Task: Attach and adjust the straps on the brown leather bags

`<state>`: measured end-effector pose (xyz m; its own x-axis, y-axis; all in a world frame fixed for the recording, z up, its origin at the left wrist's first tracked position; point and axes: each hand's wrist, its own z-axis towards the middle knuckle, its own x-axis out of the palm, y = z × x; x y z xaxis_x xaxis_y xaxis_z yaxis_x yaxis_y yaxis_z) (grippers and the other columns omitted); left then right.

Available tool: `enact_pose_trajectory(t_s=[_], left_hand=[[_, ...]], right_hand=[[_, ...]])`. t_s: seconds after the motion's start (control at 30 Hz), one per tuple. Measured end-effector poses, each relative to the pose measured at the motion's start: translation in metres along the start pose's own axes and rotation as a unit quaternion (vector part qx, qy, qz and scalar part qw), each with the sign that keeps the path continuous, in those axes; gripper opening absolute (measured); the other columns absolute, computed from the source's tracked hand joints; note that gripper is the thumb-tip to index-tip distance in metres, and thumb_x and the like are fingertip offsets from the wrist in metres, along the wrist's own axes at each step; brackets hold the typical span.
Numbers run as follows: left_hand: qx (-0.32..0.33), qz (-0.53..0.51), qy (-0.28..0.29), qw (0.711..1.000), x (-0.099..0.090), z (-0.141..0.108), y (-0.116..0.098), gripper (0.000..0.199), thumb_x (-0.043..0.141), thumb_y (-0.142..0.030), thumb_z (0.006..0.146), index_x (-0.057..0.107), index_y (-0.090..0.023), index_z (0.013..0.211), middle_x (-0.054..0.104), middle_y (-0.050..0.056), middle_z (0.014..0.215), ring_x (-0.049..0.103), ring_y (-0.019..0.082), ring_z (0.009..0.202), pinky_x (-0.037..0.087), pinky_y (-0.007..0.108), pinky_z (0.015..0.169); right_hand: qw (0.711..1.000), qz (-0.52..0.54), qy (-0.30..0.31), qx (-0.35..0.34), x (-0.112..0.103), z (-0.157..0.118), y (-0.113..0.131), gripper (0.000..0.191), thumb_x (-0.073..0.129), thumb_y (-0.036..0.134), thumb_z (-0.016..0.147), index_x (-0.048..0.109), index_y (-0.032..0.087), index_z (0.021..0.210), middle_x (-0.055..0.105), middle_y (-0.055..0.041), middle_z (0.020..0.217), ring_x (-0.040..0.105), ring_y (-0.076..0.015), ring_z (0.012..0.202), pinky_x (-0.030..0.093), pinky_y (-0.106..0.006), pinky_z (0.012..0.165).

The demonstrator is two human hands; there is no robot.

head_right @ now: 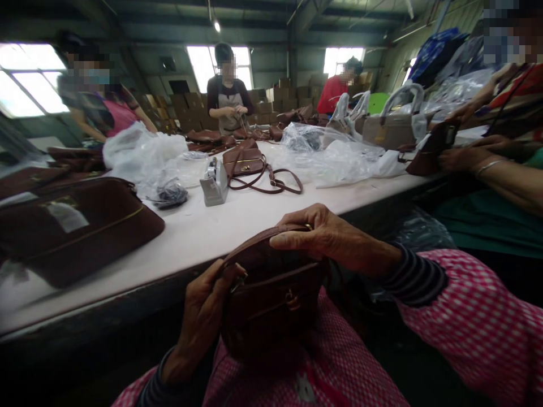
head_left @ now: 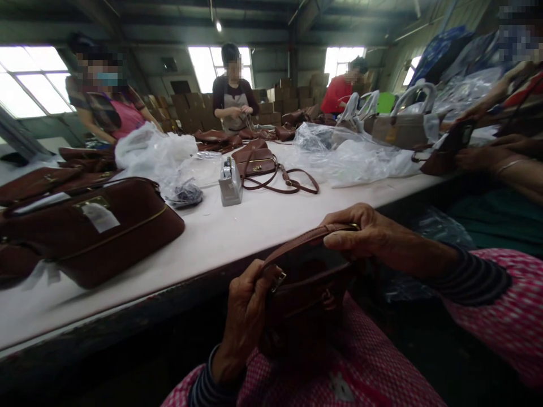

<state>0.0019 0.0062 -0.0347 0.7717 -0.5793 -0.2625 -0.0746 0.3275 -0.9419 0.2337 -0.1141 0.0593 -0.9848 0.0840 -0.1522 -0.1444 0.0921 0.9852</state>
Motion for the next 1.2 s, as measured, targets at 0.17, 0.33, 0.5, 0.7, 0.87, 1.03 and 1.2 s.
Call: enact_pose_trajectory(t_s=[0.17,0.33,0.5,0.7,0.87,1.03,1.2], left_hand=[[-0.011,-0.025,0.054,0.998,-0.001,-0.003,0.002,0.030,0.068,-0.047,0.089,0.066,-0.020,0.076,0.060,-0.003,0.069,0.054,0.013,0.065,0.043,0.023,0.061],[-0.019,0.013,0.085,0.996,-0.001,-0.010,0.000,0.030,0.082,-0.047,0.077,0.072,-0.020,0.084,0.067,-0.002,0.075,0.060,0.015,0.069,0.046,0.022,0.061],[-0.034,0.067,0.090,0.993,-0.014,-0.009,0.008,0.034,0.078,-0.048,0.080,0.064,-0.019,0.070,0.058,-0.003,0.066,0.052,0.013,0.062,0.040,0.021,0.055],[-0.087,0.018,0.079,0.993,-0.027,-0.008,0.030,0.035,0.076,-0.052,0.083,0.065,-0.019,0.081,0.056,-0.002,0.075,0.050,0.014,0.069,0.043,0.021,0.059],[-0.162,-0.096,0.093,0.978,-0.037,-0.008,0.050,0.035,0.078,-0.051,0.082,0.068,-0.019,0.093,0.067,0.003,0.088,0.060,0.020,0.077,0.050,0.026,0.065],[-0.197,-0.150,0.075,0.966,-0.037,-0.003,0.052,0.031,0.080,-0.047,0.081,0.067,-0.020,0.089,0.070,0.002,0.088,0.064,0.021,0.077,0.054,0.027,0.066],[-0.209,-0.165,0.054,0.962,-0.033,0.002,0.052,0.031,0.084,-0.043,0.078,0.066,-0.019,0.088,0.072,0.003,0.091,0.065,0.019,0.075,0.054,0.026,0.065]], right_hand=[[0.999,-0.003,-0.048,-0.022,0.004,0.000,0.005,0.034,0.086,0.045,0.081,0.078,0.013,0.090,0.060,0.0018,0.068,0.047,-0.0076,0.054,0.032,-0.019,0.046],[0.999,-0.016,-0.027,-0.026,-0.002,-0.002,0.007,0.029,0.087,0.040,0.080,0.079,0.014,0.089,0.063,0.0029,0.066,0.051,-0.0075,0.055,0.036,-0.018,0.047],[0.999,-0.033,0.027,0.024,-0.018,-0.005,-0.003,0.027,0.089,0.036,0.075,0.076,0.013,0.081,0.072,-0.0007,0.076,0.065,-0.0129,0.066,0.051,-0.021,0.057],[0.993,-0.070,0.096,0.009,-0.042,0.008,-0.022,0.033,0.088,0.030,0.074,0.077,0.014,0.099,0.075,-0.0019,0.089,0.067,-0.0145,0.080,0.050,-0.021,0.067],[0.994,-0.091,0.057,0.017,-0.077,0.012,-0.041,0.026,0.084,0.031,0.077,0.077,0.011,0.091,0.070,-0.0026,0.082,0.058,-0.0117,0.070,0.041,-0.020,0.056],[0.995,-0.060,0.069,0.043,-0.085,0.004,-0.087,0.034,0.084,0.040,0.077,0.078,0.009,0.090,0.055,0.0035,0.065,0.040,-0.0073,0.058,0.026,-0.021,0.050],[0.999,0.041,0.002,0.013,-0.057,-0.014,-0.135,0.044,0.075,0.052,0.088,0.077,0.009,0.097,0.046,0.0050,0.065,0.033,-0.0075,0.058,0.021,-0.023,0.052]])
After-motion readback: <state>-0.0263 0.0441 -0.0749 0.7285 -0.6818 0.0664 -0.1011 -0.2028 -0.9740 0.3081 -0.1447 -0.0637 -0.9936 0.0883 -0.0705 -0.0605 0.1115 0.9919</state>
